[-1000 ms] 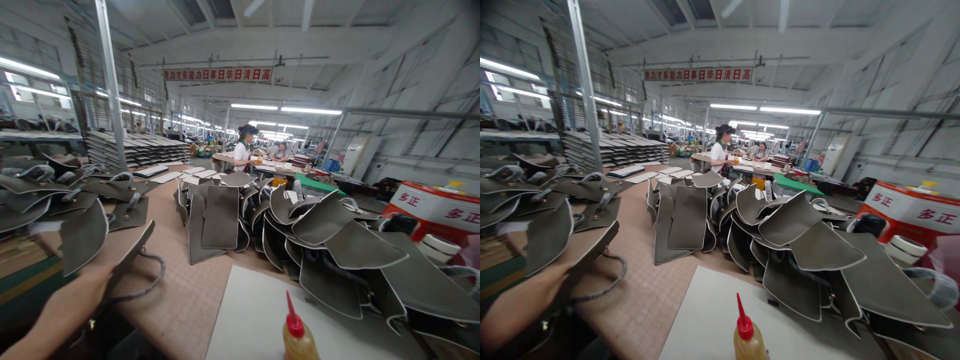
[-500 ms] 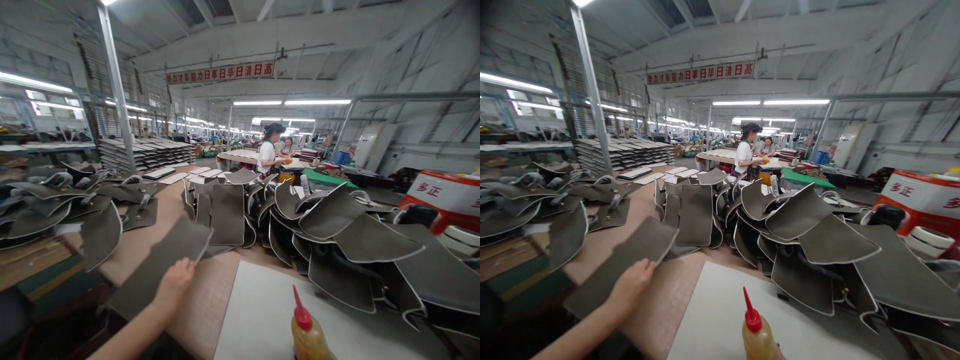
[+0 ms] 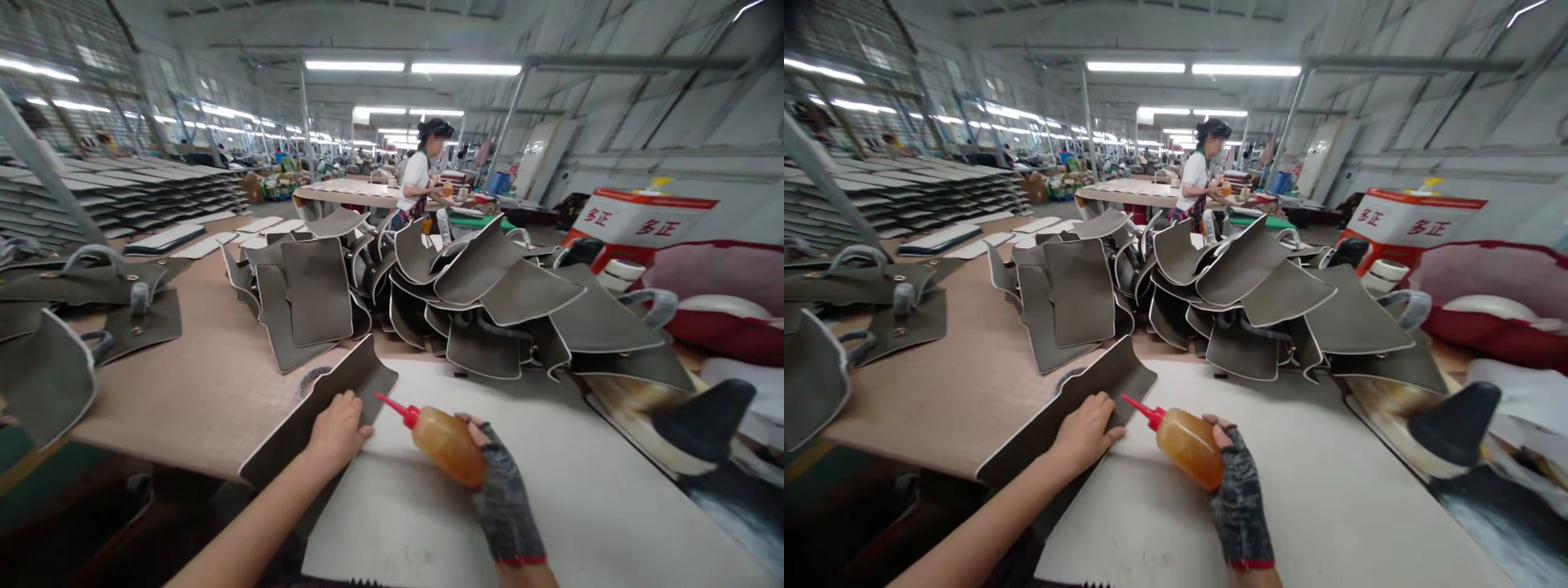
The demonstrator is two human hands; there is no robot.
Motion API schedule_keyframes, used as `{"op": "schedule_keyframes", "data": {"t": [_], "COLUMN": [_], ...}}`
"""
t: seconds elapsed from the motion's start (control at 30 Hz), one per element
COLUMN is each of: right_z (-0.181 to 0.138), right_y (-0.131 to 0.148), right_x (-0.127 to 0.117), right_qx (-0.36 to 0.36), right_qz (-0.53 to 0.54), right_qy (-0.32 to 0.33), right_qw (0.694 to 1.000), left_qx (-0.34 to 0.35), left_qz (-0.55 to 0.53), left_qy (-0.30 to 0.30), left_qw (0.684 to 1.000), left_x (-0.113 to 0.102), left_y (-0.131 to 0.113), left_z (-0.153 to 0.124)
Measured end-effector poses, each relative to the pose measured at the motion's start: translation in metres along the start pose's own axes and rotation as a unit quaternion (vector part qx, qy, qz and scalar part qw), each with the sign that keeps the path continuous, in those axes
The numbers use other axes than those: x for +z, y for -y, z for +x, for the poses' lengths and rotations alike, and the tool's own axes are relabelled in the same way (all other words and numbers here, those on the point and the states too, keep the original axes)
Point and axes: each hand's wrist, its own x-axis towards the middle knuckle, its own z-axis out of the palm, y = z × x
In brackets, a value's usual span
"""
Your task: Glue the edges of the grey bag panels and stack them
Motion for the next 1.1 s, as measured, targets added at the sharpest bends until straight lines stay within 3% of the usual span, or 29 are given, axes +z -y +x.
{"op": "schedule_keyframes", "data": {"t": [0.13, 0.27, 0.33, 0.7, 1.1], "right_z": [0.009, 0.025, 0.031, 0.032, 0.032], "right_y": [0.027, 0.024, 0.017, 0.009, 0.011], "right_x": [-0.026, -0.039, -0.038, -0.016, -0.014], "right_qx": [-0.030, 0.036, 0.056, -0.017, -0.012], "right_qz": [-0.010, -0.033, -0.050, -0.178, -0.174], "right_qy": [-0.012, -0.057, -0.064, -0.030, -0.035], "right_qw": [0.999, 0.997, 0.995, 0.983, 0.984], "left_qx": [-0.007, -0.014, -0.012, 0.000, -0.010], "left_qz": [0.021, 0.010, -0.002, -0.025, -0.046], "left_qy": [-0.004, 0.009, 0.018, 0.028, 0.037], "left_qw": [1.000, 1.000, 1.000, 0.999, 0.998], "left_x": [0.002, -0.001, -0.004, -0.007, -0.009], "left_y": [-0.005, -0.006, -0.003, 0.001, 0.001], "left_z": [0.007, 0.009, 0.009, 0.012, 0.014]}}
